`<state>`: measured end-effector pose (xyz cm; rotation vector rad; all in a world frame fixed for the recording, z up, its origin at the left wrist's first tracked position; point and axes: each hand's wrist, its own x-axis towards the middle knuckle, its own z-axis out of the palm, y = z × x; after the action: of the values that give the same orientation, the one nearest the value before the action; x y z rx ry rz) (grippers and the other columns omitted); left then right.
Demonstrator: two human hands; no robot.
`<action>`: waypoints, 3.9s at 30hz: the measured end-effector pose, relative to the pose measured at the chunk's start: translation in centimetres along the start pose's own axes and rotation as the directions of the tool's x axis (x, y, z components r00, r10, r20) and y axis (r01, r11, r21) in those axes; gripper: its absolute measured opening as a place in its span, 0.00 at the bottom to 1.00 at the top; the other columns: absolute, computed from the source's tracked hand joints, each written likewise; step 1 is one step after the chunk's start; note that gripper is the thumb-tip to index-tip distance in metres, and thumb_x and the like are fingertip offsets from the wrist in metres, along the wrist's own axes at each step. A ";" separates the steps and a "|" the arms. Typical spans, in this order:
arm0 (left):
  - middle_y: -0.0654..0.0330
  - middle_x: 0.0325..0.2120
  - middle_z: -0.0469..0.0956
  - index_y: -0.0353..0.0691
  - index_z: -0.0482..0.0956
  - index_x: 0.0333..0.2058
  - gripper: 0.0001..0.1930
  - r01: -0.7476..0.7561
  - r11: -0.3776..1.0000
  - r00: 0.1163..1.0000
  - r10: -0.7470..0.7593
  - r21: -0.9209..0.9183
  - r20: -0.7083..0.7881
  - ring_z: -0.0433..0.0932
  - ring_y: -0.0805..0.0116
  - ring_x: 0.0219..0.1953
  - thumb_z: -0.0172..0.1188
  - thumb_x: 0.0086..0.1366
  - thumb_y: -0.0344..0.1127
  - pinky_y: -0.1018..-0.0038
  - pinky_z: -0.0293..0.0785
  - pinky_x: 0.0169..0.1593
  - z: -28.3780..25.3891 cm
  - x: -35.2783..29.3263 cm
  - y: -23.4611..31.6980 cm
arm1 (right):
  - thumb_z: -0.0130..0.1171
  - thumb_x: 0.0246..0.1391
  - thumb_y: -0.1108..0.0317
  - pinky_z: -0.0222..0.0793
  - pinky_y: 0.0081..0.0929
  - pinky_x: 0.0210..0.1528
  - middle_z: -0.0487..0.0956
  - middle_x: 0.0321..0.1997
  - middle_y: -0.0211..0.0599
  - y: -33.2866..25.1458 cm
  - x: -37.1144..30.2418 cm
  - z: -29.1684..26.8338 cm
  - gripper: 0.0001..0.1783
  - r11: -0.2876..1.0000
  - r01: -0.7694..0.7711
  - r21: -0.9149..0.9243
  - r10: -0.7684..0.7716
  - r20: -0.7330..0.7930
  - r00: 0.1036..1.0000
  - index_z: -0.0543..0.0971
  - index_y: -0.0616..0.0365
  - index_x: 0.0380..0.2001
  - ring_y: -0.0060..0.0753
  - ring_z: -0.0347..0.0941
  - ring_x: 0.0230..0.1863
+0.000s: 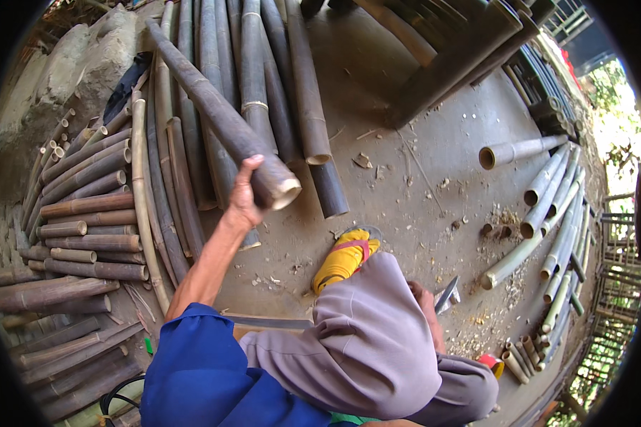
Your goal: The person selects a long bamboo pole from a pile and sits on the ground. Using a large knife, they repeatedly shave the surface of the bamboo pole to smooth it, rotating the pole as they work.
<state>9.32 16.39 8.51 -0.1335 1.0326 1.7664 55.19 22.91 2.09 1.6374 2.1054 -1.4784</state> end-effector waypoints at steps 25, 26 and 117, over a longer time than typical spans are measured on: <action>0.60 0.33 0.80 0.37 0.78 0.40 0.16 0.485 0.792 0.741 -0.597 0.370 0.307 0.78 0.73 0.36 0.65 0.57 0.42 0.77 0.74 0.42 3.6 -4.6 -11.8 | 0.73 0.38 0.60 0.69 0.40 0.55 0.75 0.51 0.49 -16.1 2.4 -3.5 0.42 0.804 0.594 0.010 -0.588 -0.131 0.798 0.68 0.60 0.57 0.47 0.74 0.52; 0.60 0.31 0.79 0.37 0.78 0.37 0.15 0.264 0.810 0.870 -0.435 0.524 0.233 0.78 0.73 0.34 0.66 0.56 0.40 0.76 0.74 0.40 3.4 -4.9 -11.0 | 0.74 0.36 0.62 0.68 0.40 0.56 0.75 0.51 0.49 -15.7 1.5 -4.5 0.42 0.821 0.568 -0.056 -0.570 -0.127 0.812 0.68 0.60 0.57 0.48 0.73 0.53; 0.48 0.42 0.73 0.37 0.72 0.42 0.34 -0.704 -0.695 0.606 -0.482 0.145 0.632 0.71 0.44 0.46 0.72 0.31 0.39 0.56 0.69 0.49 4.8 5.9 -12.0 | 0.64 0.49 0.68 0.73 0.33 0.43 0.77 0.47 0.50 12.3 -23.5 15.4 0.40 0.784 -0.018 0.621 0.527 -0.649 0.548 0.62 0.46 0.66 0.44 0.77 0.39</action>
<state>18.16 25.02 1.45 2.4349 1.6935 -0.1986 67.70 -4.99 0.04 3.2257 1.5076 -1.4440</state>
